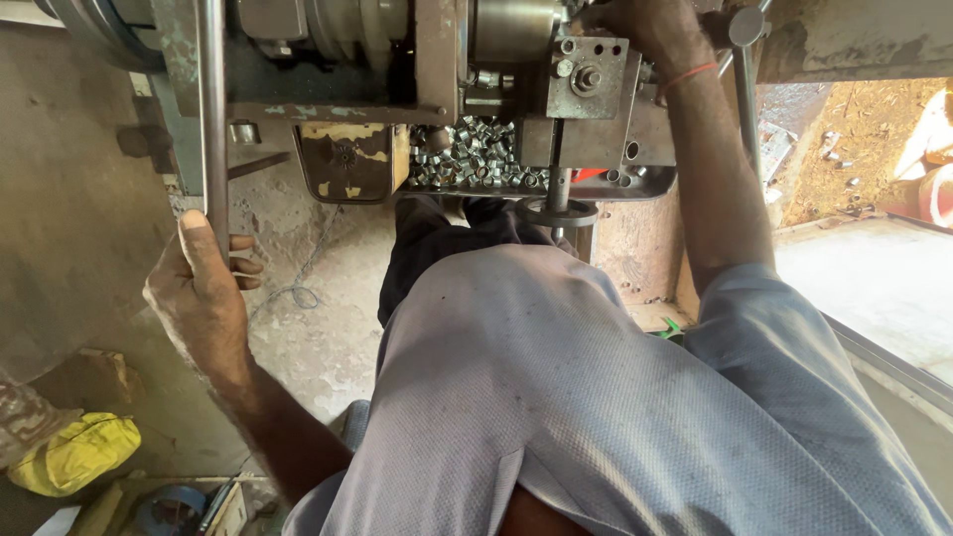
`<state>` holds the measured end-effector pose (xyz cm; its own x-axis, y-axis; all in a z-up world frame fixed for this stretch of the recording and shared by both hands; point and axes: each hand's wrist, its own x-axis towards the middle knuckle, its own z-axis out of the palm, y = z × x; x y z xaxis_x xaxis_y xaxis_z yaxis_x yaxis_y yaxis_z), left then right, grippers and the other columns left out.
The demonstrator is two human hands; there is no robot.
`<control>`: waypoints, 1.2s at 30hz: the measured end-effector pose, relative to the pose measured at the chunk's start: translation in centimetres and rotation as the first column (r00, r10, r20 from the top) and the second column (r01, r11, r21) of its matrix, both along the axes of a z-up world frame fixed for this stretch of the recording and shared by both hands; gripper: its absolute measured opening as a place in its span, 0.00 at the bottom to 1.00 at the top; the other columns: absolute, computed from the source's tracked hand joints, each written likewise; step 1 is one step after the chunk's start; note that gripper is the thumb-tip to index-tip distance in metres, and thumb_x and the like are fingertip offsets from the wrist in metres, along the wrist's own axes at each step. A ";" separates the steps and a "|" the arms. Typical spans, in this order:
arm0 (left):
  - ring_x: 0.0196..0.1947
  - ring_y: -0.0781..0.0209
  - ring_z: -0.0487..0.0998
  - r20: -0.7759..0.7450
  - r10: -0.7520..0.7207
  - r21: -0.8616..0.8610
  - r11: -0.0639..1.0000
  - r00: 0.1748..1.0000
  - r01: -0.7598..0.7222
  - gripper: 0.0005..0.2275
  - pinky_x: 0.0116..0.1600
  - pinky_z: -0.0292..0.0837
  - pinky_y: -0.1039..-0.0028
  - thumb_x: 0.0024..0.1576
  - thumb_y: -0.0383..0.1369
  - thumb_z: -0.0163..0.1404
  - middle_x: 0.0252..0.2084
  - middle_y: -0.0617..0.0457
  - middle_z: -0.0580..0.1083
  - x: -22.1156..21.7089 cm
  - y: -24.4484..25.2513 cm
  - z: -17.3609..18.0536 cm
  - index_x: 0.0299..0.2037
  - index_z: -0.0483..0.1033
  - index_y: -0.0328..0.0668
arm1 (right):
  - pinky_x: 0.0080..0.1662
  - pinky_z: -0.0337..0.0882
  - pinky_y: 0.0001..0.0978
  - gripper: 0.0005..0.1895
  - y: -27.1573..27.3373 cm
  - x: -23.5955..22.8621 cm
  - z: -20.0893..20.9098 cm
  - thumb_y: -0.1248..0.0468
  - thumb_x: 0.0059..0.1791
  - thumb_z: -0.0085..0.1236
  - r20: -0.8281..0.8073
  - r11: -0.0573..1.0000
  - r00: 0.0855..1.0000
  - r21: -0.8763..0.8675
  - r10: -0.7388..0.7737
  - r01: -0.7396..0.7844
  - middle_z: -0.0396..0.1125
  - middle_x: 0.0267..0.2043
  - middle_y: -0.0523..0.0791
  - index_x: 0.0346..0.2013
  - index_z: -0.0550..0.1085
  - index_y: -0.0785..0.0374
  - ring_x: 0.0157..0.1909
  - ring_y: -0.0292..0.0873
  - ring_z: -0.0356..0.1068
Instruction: The person operates a metal lathe, using a long metal rod in the left hand to guide the workpiece while turning a control wheel with the right hand. Metal shavings accumulate in the machine's tray as the operation continues.
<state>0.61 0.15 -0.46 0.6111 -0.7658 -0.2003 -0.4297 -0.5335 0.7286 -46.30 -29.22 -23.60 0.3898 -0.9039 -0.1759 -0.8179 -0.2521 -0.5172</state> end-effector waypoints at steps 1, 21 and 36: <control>0.21 0.66 0.77 -0.001 -0.006 -0.011 1.000 1.000 0.006 0.28 0.28 0.73 0.75 0.71 0.54 0.41 0.26 0.51 0.77 0.0 -0.1 0.1 0.39 0.82 0.33 | 0.25 0.73 0.29 0.10 -0.3 0.5 -0.4 0.60 0.55 0.65 -0.009 1.000 1.000 -0.007 0.018 -0.018 0.74 0.31 0.49 0.44 0.80 0.64 0.24 0.39 0.72; 0.24 0.64 0.77 -0.111 0.042 -0.049 0.998 0.993 -0.048 0.25 0.29 0.74 0.76 0.71 0.49 0.44 0.32 0.47 0.78 -0.6 -0.3 0.3 0.43 0.78 0.28 | 0.31 0.72 0.28 0.12 1.0 3.4 2.6 0.62 0.59 0.53 0.415 0.909 0.849 0.384 -0.327 0.162 0.74 0.31 0.46 0.36 0.79 0.63 0.29 0.33 0.73; 0.22 0.63 0.76 -0.147 0.053 -0.034 0.998 0.988 -0.059 0.24 0.27 0.73 0.76 0.72 0.47 0.41 0.32 0.47 0.77 -0.9 -0.5 0.0 0.41 0.76 0.27 | 0.30 0.69 0.37 0.12 0.8 3.6 5.2 0.62 0.60 0.50 0.203 0.981 0.959 -0.049 0.195 -0.189 0.70 0.29 0.49 0.44 0.76 0.70 0.26 0.42 0.66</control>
